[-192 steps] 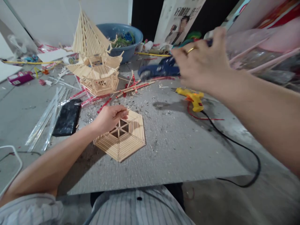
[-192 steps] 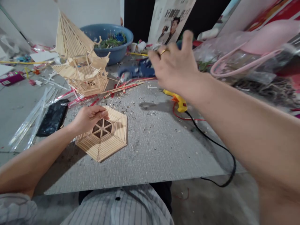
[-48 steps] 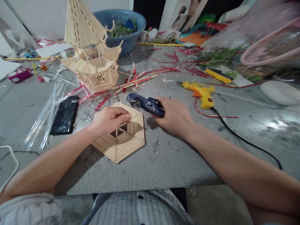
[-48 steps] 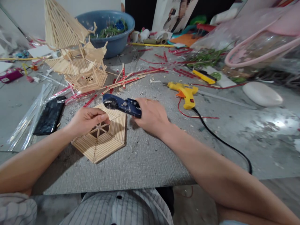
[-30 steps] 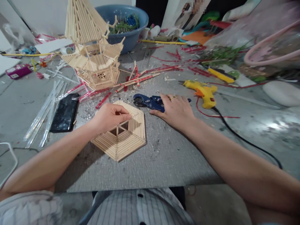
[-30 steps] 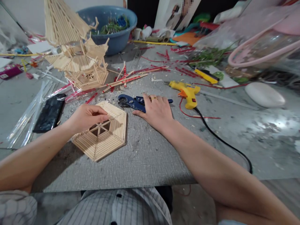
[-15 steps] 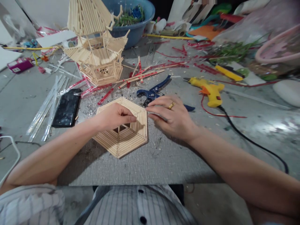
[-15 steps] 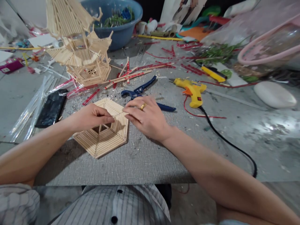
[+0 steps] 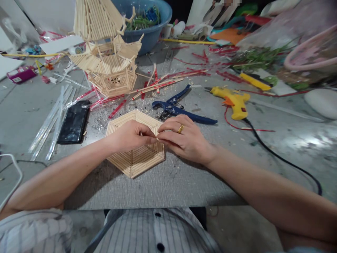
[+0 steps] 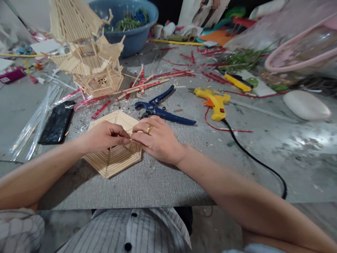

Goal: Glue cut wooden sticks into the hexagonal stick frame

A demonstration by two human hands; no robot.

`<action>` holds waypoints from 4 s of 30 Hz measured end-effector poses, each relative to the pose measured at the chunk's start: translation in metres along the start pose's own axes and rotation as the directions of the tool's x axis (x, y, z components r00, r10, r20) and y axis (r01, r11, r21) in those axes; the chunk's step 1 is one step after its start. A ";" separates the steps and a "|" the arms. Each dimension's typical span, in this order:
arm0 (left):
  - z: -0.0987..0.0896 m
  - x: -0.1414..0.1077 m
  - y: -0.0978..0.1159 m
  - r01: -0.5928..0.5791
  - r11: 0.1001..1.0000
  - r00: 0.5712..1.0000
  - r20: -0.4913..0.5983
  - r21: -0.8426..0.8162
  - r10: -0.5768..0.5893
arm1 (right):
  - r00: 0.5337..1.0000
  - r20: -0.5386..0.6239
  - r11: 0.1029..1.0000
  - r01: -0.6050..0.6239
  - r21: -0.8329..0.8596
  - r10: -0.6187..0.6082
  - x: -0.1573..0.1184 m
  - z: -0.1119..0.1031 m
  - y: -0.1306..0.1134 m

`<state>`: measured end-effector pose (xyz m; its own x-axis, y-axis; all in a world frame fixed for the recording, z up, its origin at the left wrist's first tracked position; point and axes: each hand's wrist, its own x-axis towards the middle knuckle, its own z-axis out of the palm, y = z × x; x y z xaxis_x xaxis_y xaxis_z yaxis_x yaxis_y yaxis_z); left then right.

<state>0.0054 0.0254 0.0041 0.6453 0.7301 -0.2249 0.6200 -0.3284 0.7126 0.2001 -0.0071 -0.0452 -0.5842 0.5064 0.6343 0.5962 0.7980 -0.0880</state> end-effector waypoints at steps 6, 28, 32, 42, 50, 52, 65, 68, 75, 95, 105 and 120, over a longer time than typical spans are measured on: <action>0.001 -0.001 0.001 -0.013 0.998 0.997 -0.080 0.057 0.017 | 0.999 0.003 0.999 -0.034 0.019 0.033 -0.001 0.002 0.000; -0.018 0.003 -0.017 0.035 0.942 0.988 0.132 0.334 -0.083 | 0.976 0.101 0.981 -0.190 -0.021 0.192 -0.008 -0.001 0.013; -0.018 0.003 -0.016 0.041 0.929 0.983 0.154 0.369 -0.104 | 0.980 0.091 0.984 -0.176 -0.037 0.179 -0.008 -0.001 0.014; -0.020 0.004 -0.017 0.054 0.946 0.976 0.181 0.320 -0.117 | 0.976 0.103 0.981 -0.190 -0.036 0.192 -0.010 0.000 0.015; -0.023 0.004 -0.016 0.087 0.942 0.955 0.243 0.325 -0.172 | 0.988 0.039 0.988 -0.147 -0.056 0.149 -0.010 0.001 0.017; -0.024 0.004 -0.015 0.091 0.940 0.946 0.265 0.330 -0.185 | 0.992 0.009 0.992 -0.121 -0.046 0.122 -0.011 0.002 0.017; -0.024 0.004 -0.017 0.109 0.956 0.944 0.272 0.273 -0.186 | 0.993 -0.004 0.990 -0.117 -0.076 0.117 -0.011 0.003 0.018; -0.024 0.004 -0.017 0.119 0.956 0.941 0.276 0.269 -0.194 | 0.993 -0.002 0.991 -0.114 -0.068 0.114 -0.012 0.003 0.019; -0.024 0.005 -0.018 0.119 0.957 0.944 0.268 0.263 -0.191 | 0.995 -0.003 0.992 -0.102 -0.078 0.102 -0.012 0.003 0.019; -0.025 0.004 -0.020 0.104 0.952 0.926 0.321 0.288 -0.199 | 0.992 0.018 0.990 -0.125 -0.061 0.126 -0.012 0.001 0.020; -0.027 0.006 -0.023 0.106 0.945 0.934 0.296 0.308 -0.201 | 0.869 -0.153 0.808 -0.494 -0.321 0.470 -0.021 -0.044 0.077; -0.030 0.006 -0.021 0.205 0.971 0.949 0.218 0.126 -0.229 | 0.036 -0.164 -0.034 -0.915 -0.403 0.986 -0.070 -0.072 0.156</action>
<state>-0.0170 0.0548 0.0071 0.5678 0.6374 -0.5209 0.7902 -0.2449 0.5617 0.3739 0.0586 -0.0479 0.6570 0.7513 0.0622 0.7361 -0.6216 -0.2680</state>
